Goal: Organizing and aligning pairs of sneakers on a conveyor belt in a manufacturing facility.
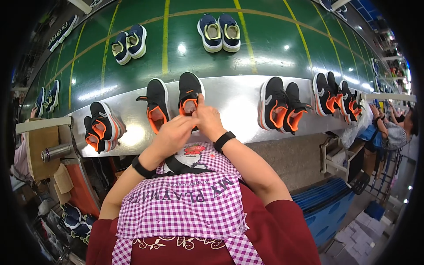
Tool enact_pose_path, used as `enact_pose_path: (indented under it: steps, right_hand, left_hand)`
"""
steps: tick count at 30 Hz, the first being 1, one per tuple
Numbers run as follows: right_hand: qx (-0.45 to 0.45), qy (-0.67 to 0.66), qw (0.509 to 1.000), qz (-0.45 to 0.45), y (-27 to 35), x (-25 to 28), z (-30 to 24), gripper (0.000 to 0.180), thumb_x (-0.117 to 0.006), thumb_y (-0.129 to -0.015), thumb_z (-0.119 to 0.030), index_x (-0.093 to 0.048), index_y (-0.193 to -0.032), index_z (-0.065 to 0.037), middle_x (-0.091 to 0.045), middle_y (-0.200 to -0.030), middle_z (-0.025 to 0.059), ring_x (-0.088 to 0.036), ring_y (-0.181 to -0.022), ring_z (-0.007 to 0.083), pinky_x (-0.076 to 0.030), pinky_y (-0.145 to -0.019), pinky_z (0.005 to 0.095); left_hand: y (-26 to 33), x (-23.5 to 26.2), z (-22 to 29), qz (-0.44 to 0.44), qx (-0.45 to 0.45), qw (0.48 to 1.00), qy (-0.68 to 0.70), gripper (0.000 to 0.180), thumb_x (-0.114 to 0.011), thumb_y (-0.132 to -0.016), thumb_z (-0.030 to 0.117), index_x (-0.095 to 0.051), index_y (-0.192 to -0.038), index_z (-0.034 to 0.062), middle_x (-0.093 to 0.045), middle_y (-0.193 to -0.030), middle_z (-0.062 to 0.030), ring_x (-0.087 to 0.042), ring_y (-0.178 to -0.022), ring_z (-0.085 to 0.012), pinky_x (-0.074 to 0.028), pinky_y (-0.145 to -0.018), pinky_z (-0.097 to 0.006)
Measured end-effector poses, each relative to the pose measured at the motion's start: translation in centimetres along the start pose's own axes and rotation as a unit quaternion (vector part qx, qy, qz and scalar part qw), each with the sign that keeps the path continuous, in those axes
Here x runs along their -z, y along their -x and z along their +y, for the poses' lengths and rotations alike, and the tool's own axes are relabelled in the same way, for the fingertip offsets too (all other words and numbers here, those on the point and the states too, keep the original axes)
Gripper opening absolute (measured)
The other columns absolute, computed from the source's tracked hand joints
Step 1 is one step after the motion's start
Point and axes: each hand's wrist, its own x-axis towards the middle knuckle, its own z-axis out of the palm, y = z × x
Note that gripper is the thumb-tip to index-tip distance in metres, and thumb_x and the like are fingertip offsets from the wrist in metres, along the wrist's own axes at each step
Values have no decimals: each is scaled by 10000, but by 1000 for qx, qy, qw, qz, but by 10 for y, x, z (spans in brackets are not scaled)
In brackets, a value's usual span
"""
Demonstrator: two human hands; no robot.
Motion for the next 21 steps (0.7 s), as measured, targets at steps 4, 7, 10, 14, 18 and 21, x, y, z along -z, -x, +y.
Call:
enact_pose_path:
  steps: [4, 7, 10, 14, 18, 21]
  right_hand:
    - [319, 43, 923, 211, 11, -19, 45, 545, -515, -821, -158, -348, -1296, 53, -620, -712, 243, -619, -694, 415, -486, -672, 500]
    - [72, -43, 996, 26, 20, -1, 36, 490, -499, -858, -157, -339, -1269, 56, -605, -679, 250, -599, -647, 427, -483, -624, 495]
    - [77, -58, 995, -24, 16, 13, 35, 489, -484, -864, -156, -331, -1277, 56, -602, -684, 257, -595, -663, 432, -478, -629, 501]
    - [93, -38, 994, -33, 10, 12, 40, 487, -472, -863, -156, -338, -1276, 63, -604, -704, 261, -596, -688, 430, -473, -650, 504]
    - [72, -136, 987, -56, 11, 17, 40, 482, -470, -854, -132, -351, -1262, 96, -606, -731, 269, -595, -719, 436, -469, -684, 492]
    - [98, -98, 987, -80, 11, 15, 38, 507, -481, -848, -131, -339, -1257, 132, -607, -748, 278, -597, -726, 439, -468, -690, 482]
  left_hand:
    - [-41, -30, -4, 104, -34, 976, -186, 357, -568, -722, 2, -578, -1079, 17, -580, -1089, -118, -553, -1012, -314, -442, -850, -395]
    - [-37, -34, -21, 89, 56, 974, -199, 332, -570, -717, 21, -592, -1048, 20, -591, -978, -100, -570, -914, -280, -437, -779, -387]
    - [-42, -39, -19, 107, 48, 968, -223, 280, -593, -694, 58, -623, -971, 29, -592, -839, -68, -572, -815, -244, -435, -704, -359]
    - [-43, -38, -25, 54, 57, 973, -215, 240, -606, -703, 14, -628, -942, 18, -601, -872, -80, -565, -814, -267, -450, -705, -364]
    - [-26, -22, -29, 15, -4, 979, -204, 215, -596, -695, 7, -640, -905, 22, -599, -827, -72, -560, -775, -246, -454, -671, -348]
    - [-21, -28, -20, -4, -11, 967, -254, 234, -572, -701, 67, -612, -926, 15, -570, -832, -62, -526, -756, -224, -435, -661, -325]
